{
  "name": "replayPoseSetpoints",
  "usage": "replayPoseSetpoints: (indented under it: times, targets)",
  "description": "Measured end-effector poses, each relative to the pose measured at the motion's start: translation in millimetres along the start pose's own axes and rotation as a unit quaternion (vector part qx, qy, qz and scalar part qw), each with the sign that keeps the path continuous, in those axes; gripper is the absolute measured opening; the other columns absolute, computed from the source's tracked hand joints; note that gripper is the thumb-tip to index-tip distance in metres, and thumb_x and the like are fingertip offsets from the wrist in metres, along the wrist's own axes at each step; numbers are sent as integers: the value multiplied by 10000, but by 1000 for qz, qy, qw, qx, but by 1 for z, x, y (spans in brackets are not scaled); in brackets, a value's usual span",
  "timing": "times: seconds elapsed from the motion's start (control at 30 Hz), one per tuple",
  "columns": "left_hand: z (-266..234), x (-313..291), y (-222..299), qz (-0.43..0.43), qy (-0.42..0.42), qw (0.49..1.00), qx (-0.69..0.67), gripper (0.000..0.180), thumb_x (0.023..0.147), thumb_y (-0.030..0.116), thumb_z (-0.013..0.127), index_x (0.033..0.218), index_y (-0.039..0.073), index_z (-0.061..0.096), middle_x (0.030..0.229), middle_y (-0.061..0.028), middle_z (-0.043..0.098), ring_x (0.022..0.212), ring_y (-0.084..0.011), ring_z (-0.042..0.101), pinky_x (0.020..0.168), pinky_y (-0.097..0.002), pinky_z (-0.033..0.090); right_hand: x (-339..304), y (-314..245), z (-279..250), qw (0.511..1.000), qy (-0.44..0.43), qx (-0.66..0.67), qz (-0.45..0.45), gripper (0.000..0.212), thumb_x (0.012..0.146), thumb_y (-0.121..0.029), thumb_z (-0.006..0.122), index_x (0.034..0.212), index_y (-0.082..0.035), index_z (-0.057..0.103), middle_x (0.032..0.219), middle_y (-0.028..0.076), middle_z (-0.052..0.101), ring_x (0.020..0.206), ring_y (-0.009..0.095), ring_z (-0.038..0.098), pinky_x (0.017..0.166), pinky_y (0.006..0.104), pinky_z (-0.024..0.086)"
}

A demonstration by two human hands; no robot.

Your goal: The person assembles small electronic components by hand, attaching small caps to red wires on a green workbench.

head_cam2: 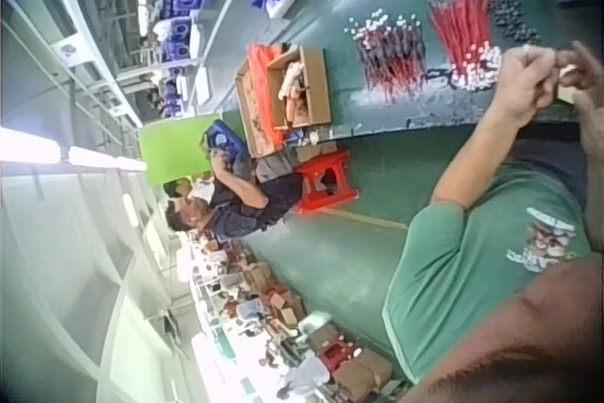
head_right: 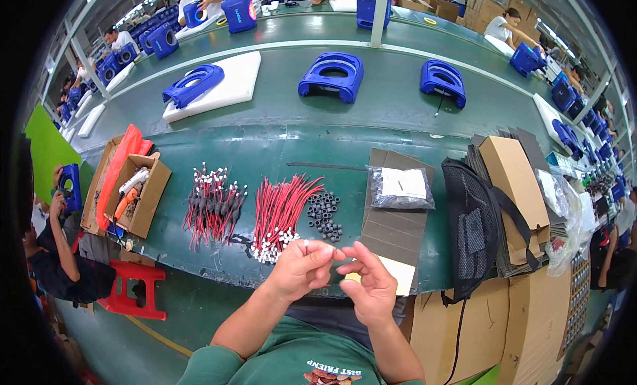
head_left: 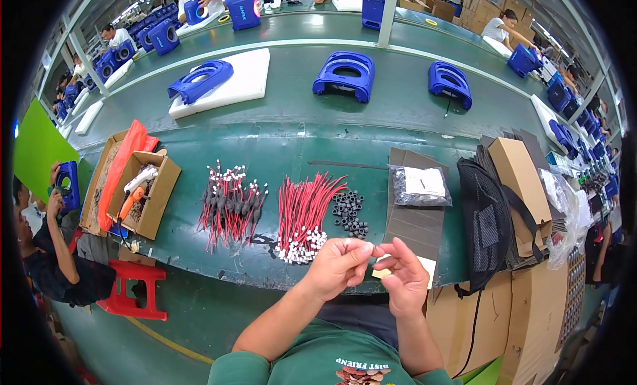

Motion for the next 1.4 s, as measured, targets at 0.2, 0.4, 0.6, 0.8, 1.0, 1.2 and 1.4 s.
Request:
replayPoseSetpoints:
  times: [0.2, 0.4, 0.6, 0.8, 1.0, 1.2, 1.4]
  targets:
    - [15, -11, -24, -53, -52, 997, 19, 278, 924, 269, 407, 866, 40, 554, 576, -38, 519, 396, -61, 375, 361, -201, 292, 7, -8, -9, 963, 118, -238, -51, 29, 733, -17, 623, 751, 5, 614, 671, 54, 562, 543, 91, 495, 496, 194, 391]
    - [25, -22, -14, 35, -73, 985, 153, 339, 937, 226, 371, 1133, -14, 507, 866, -96, 608, 712, -116, 564, 640, -229, 461, 24, -8, -29, 966, 216, -137, -24, 201, 755, -30, 620, 598, -18, 494, 584, 44, 512, 421, 47, 402, 395, 168, 296]
    - [2, -32, 31, 125, 52, 982, 132, 336, 920, 229, 409, 1128, -24, 486, 973, -122, 604, 808, -119, 570, 678, -246, 468, 2, -10, -29, 977, 157, -132, -56, 155, 761, -30, 620, 642, -5, 523, 607, 68, 541, 447, 69, 455, 411, 170, 352]
    - [-73, -66, 119, 230, 288, 888, 274, 401, 770, 99, 601, 1132, -9, 467, 779, -14, 524, 548, -36, 442, 466, -177, 355, -17, -15, -27, 975, 140, -166, 36, 90, 816, -40, 558, 853, 42, 568, 662, 101, 589, 476, 88, 517, 421, 173, 422]
    - [-135, -71, 162, 227, 315, 839, 382, 532, 738, 5, 542, 1232, -74, 361, 1004, -98, 504, 673, -91, 516, 589, -199, 425, -26, 4, 5, 977, 105, -155, 106, 122, 788, -10, 589, 893, 50, 574, 674, 83, 592, 524, 84, 540, 459, 181, 446]
    - [-125, -62, 164, 208, 378, 537, 725, 464, 680, 35, 624, 1120, -27, 494, 982, -187, 562, 854, -345, 559, 757, -384, 440, -15, 22, 31, 965, -57, -255, 20, 163, 727, 28, 619, 888, 34, 591, 704, 88, 604, 558, 105, 563, 514, 210, 457]
    - [-115, -64, 161, 237, 354, 499, 755, 427, 664, 26, 633, 1074, -8, 521, 968, -170, 567, 870, -325, 558, 751, -379, 443, -3, 29, 35, 947, -56, -309, -73, 171, 714, 23, 629, 882, 25, 594, 685, 99, 594, 538, 132, 561, 503, 215, 447]
Point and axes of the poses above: each hand's wrist, its own x-axis towards the middle knuckle, its own z-axis out of the palm, y = z × x, the point moved 2 cm from there along x, towards the middle knuckle
